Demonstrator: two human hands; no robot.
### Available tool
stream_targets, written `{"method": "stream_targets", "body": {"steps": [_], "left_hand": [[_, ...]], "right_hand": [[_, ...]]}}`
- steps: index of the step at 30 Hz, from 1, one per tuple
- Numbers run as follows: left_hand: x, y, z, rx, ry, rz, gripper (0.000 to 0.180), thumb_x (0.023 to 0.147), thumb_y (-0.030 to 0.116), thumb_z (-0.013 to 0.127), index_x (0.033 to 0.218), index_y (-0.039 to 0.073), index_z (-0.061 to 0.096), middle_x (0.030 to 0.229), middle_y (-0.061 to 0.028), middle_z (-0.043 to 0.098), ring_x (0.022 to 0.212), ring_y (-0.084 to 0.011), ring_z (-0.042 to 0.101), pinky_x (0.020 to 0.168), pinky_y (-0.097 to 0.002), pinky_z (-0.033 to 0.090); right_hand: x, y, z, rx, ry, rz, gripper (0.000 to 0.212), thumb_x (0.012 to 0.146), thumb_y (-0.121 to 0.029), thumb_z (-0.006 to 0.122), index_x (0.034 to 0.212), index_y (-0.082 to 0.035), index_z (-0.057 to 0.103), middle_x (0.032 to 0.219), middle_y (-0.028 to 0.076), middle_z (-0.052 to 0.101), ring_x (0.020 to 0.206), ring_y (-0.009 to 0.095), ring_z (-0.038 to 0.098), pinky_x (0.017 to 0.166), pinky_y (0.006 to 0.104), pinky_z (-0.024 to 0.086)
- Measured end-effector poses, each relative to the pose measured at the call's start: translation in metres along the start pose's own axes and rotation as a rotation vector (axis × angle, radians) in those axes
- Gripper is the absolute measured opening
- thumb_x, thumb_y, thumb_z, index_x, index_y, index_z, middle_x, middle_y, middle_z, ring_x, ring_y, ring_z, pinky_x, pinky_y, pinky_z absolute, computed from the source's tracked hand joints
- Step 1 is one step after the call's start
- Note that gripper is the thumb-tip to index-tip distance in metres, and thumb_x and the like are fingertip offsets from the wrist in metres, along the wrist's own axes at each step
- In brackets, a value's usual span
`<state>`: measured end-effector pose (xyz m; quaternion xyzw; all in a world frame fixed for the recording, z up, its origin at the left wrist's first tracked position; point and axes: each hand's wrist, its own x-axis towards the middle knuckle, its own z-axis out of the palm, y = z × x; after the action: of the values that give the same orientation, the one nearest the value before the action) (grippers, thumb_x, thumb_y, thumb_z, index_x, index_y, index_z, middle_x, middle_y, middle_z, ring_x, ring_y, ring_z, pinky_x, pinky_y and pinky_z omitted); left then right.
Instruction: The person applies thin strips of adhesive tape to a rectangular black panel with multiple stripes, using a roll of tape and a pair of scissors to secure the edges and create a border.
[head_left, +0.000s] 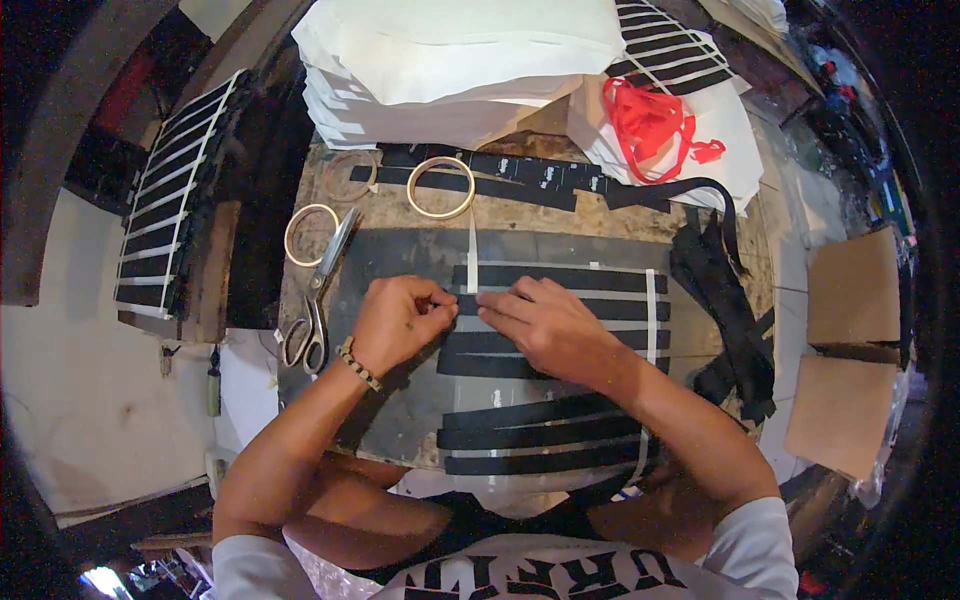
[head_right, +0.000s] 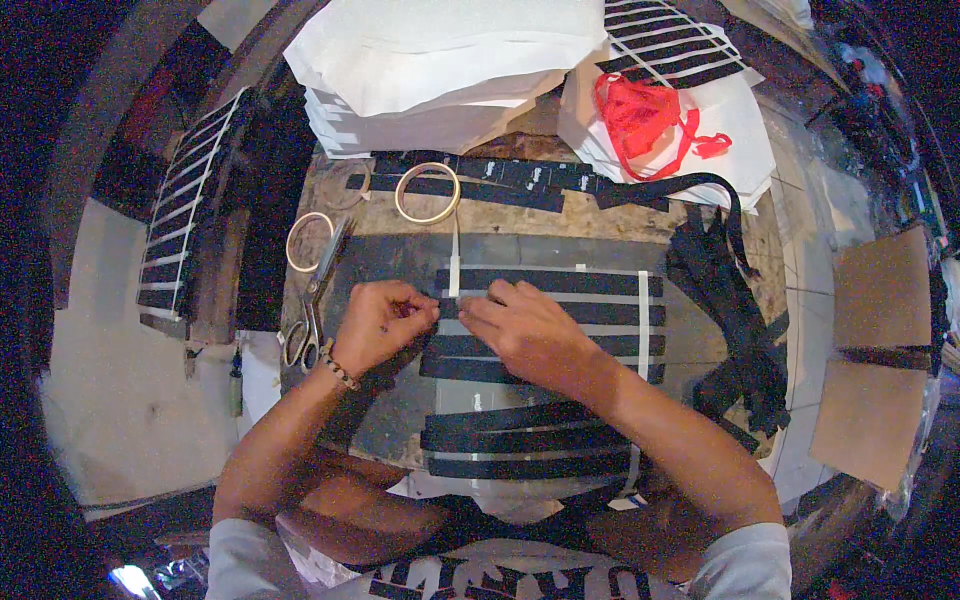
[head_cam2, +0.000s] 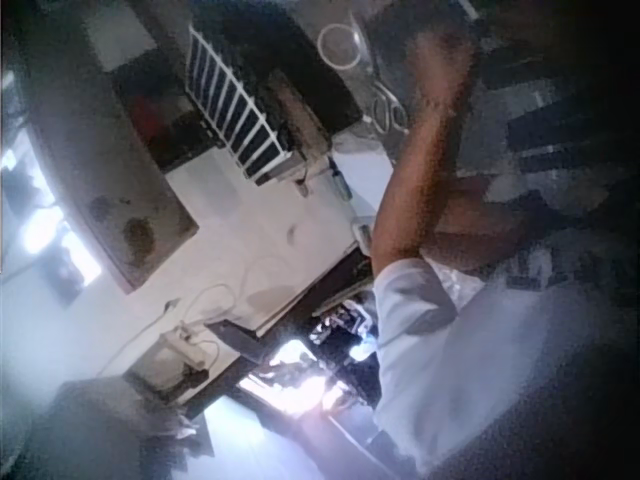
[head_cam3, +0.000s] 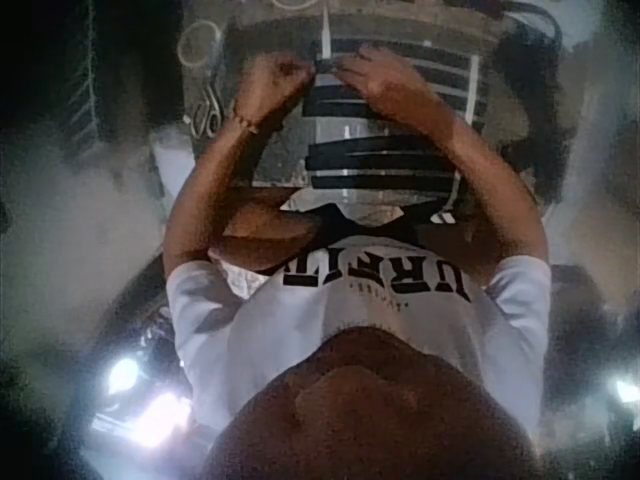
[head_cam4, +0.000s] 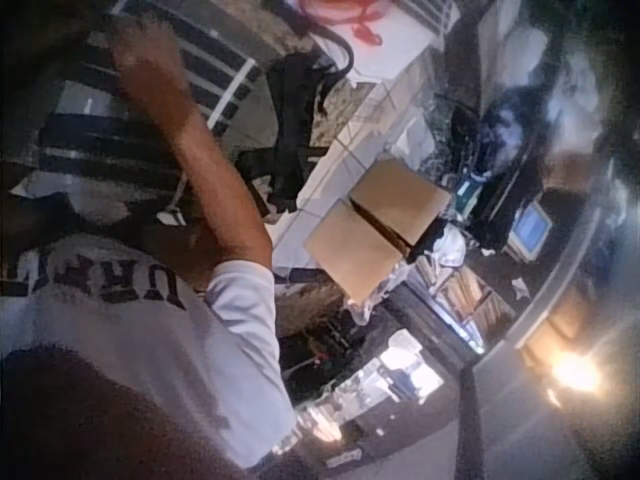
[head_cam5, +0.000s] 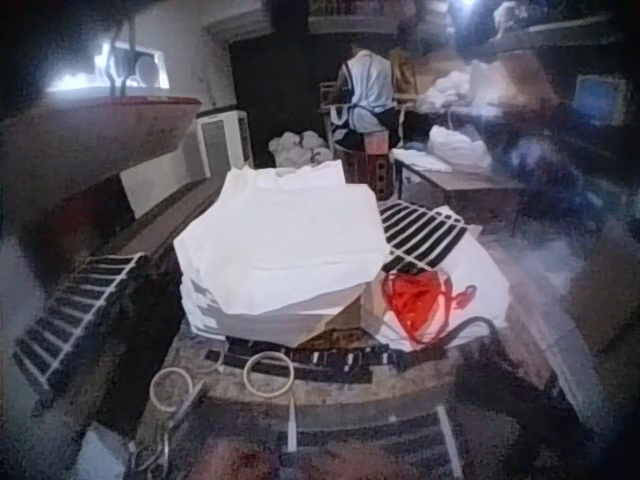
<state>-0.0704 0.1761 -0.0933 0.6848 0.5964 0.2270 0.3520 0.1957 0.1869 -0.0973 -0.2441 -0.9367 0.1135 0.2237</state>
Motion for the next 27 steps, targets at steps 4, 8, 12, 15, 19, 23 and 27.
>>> {"method": "stream_targets", "body": {"steps": [4,8,12,15,19,23,27], "left_hand": [[0.002,0.008,-0.005,0.042,-0.008,0.007,0.018,0.087,0.018,0.085,0.095,0.002,0.084,0.086,-0.0124,0.079,0.074,-0.0185,0.075,0.069,-0.0334,0.058],[0.013,0.002,-0.022,0.112,-0.066,0.057,0.018,0.087,0.02,0.085,0.094,0.003,0.084,0.086,-0.0119,0.079,0.073,-0.0186,0.074,0.069,-0.0333,0.058],[0.06,0.013,-0.04,0.169,0.011,-0.027,0.024,0.087,0.024,0.084,0.098,0.003,0.08,0.085,-0.0137,0.078,0.074,-0.0234,0.074,0.069,-0.0377,0.058],[0.1,0.002,-0.042,0.282,0.198,-0.054,0.032,0.087,0.025,0.082,0.109,0.004,0.074,0.085,-0.016,0.077,0.076,-0.0292,0.075,0.071,-0.0426,0.058],[0.123,-0.021,-0.03,0.406,0.345,0.021,0.042,0.087,0.025,0.081,0.119,0.004,0.064,0.083,-0.0188,0.075,0.078,-0.037,0.075,0.074,-0.0472,0.058],[0.117,-0.016,-0.031,0.416,0.404,0.068,0.038,0.089,0.022,0.079,0.118,0.004,0.062,0.082,-0.0179,0.073,0.076,-0.0372,0.074,0.073,-0.0482,0.058],[0.07,0.039,-0.054,0.305,0.49,0.159,0.032,0.093,0.015,0.075,0.119,0.003,0.062,0.077,-0.0162,0.069,0.07,-0.0348,0.071,0.068,-0.0471,0.055]], "right_hand": [[0.001,0.001,-0.002,-0.007,-0.01,0.003,0.039,0.082,-0.007,0.071,0.12,0.001,0.076,0.128,0.006,0.073,0.103,0.024,0.064,0.087,0.0381,0.055],[0.003,0.001,-0.004,0.008,-0.002,-0.012,0.036,0.084,-0.008,0.069,0.118,0.001,0.076,0.126,0.006,0.072,0.103,0.024,0.064,0.085,0.039,0.055],[0.001,0.001,-0.003,0.008,0.007,-0.008,0.036,0.084,-0.008,0.069,0.118,0.001,0.076,0.127,0.007,0.072,0.103,0.024,0.064,0.086,0.039,0.055],[0.001,0.002,-0.003,0.008,-0.001,-0.009,0.036,0.085,-0.009,0.068,0.119,0.001,0.076,0.127,0.007,0.072,0.104,0.025,0.064,0.087,0.0395,0.055],[0.002,0.001,-0.002,0.04,0.004,-0.011,0.036,0.086,-0.01,0.067,0.12,0.001,0.075,0.127,0.007,0.072,0.104,0.025,0.064,0.087,0.0401,0.055],[0.002,0.0,-0.002,0.039,-0.008,-0.005,0.036,0.087,-0.011,0.066,0.12,0.001,0.075,0.129,0.007,0.072,0.105,0.025,0.064,0.088,0.0401,0.054],[-0.001,0.002,-0.005,0.033,-0.046,0.0,0.036,0.088,-0.012,0.066,0.121,-0.001,0.075,0.132,0.007,0.071,0.109,0.025,0.063,0.089,0.0393,0.054]]}}
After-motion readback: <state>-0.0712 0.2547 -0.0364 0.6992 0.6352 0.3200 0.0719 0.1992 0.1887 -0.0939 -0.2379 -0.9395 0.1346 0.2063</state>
